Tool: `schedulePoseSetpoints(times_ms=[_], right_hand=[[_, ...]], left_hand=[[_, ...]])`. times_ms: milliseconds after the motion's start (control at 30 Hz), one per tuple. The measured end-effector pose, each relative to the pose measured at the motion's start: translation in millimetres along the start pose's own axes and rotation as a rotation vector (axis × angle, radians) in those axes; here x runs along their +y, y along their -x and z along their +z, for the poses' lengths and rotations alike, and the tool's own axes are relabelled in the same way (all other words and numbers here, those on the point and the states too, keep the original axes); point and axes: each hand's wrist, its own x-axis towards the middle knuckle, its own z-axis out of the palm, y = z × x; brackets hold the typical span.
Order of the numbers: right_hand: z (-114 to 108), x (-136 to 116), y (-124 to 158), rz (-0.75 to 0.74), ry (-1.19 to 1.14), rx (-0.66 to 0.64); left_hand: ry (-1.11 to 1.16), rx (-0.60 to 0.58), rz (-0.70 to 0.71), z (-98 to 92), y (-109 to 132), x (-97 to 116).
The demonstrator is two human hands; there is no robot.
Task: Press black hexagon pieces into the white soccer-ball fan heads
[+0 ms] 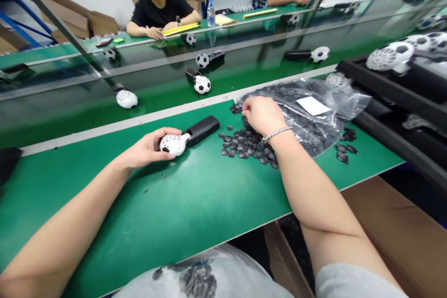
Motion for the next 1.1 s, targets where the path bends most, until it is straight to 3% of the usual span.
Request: schedulePoseSetpoints(times_ms=[100, 233, 433, 533, 700, 800, 900, 1100], right_hand=[[2.6, -12.2, 3.4, -0.142, -0.061, -0.049], [19.5, -33.5, 12.1, -0.255, 0.135, -0.176], [33.7, -39.0, 8.3, -0.290, 0.323, -0.135], [28.6, -34.3, 5.4, -0.272, 0.218, -0.070], [14.4, -50.0, 22.3, -0.405, -0.242, 0.094], [14.0, -68.9, 35.0, -0.491, -0.379, 0.038], [17.4, -80.5, 40.3, -0.468, -0.454, -0.004], [16.9, -80.8, 41.4, -0.484, -0.478, -0.165]], left_hand=[[0.014, 0.019, -0.010, -0.3, 0.1, -0.1], [0.007, 0.028, -0.010, 0.0, 1.2, -1.0], [-0.016, 0.018, 0.007, 0.1, 1.7, -0.8], [-0.014, -0.033, 0.043, -1.3, 1.5, -0.9], [0.030, -0.132, 0.119, -0.9, 0.5, -2.1], [0.030, -0.110, 0.121, 1.5, 0.6, -2.3], [0.018, -0.089, 0.130, 3.1, 1.2, -2.2], [-0.085, -0.072, 0.147, 2.8, 2.2, 0.0]])
